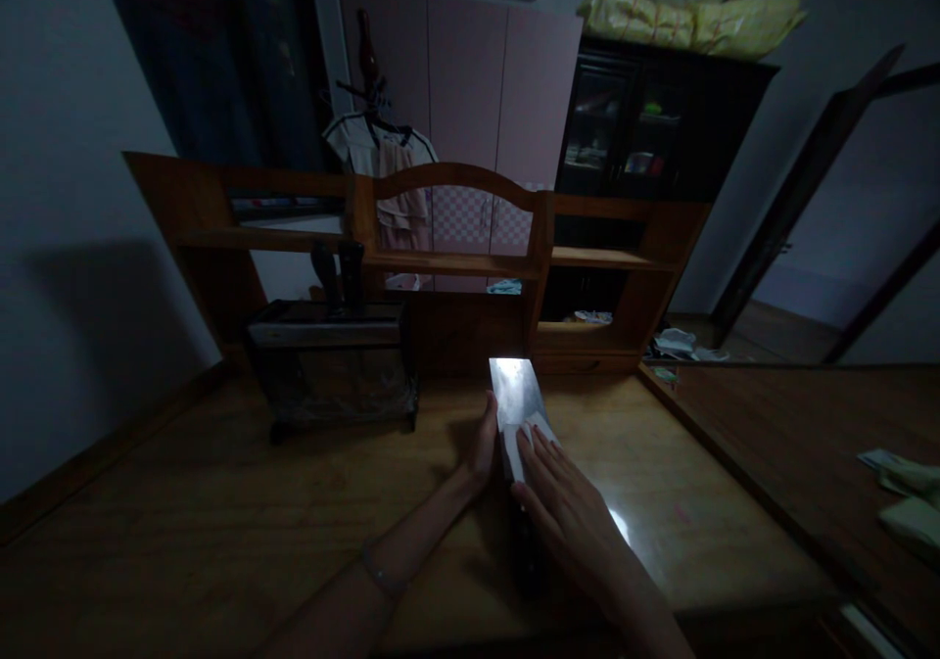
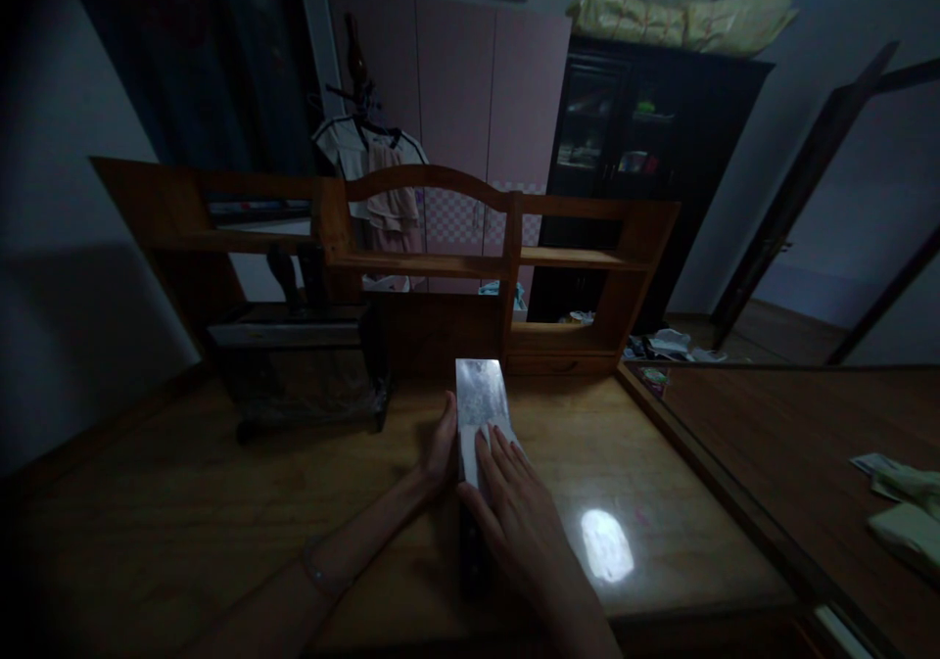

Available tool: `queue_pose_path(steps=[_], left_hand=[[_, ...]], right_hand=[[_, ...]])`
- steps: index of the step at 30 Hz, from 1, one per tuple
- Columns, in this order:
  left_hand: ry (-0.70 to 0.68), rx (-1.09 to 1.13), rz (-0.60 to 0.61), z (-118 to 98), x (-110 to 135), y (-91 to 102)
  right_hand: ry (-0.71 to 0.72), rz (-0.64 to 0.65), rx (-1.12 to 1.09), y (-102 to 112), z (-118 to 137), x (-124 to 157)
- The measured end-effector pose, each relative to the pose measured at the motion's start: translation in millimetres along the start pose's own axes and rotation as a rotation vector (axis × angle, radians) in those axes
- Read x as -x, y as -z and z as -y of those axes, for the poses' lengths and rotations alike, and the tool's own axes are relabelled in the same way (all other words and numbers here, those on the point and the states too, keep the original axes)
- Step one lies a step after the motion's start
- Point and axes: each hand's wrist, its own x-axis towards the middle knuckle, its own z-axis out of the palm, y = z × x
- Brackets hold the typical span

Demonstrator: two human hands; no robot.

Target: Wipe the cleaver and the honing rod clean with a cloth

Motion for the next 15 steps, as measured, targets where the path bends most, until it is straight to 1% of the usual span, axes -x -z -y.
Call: queue_pose_path(steps=[4, 8, 11, 15], left_hand=[[-0.004, 0.003, 0.019, -1.8, -0.5, -2.3], [-0.009, -0.023, 0.008, -3.7, 0.0, -1.9], [-0.054, -0.043, 0.000, -2.7, -0.9, 2.1], [-0.077, -0.081, -0.021, 0.7, -1.6, 8.5]], right_hand=[[0.006, -0.008, 0.014, -1.0, -16.0, -25.3], [0.001, -0.014, 0.016, 0.8, -26.7, -46.9], [0.010, -0.041, 0.016, -1.8, -27.4, -49.9], [0.002, -0.076, 0.041, -9.9, -21.6, -40.0]])
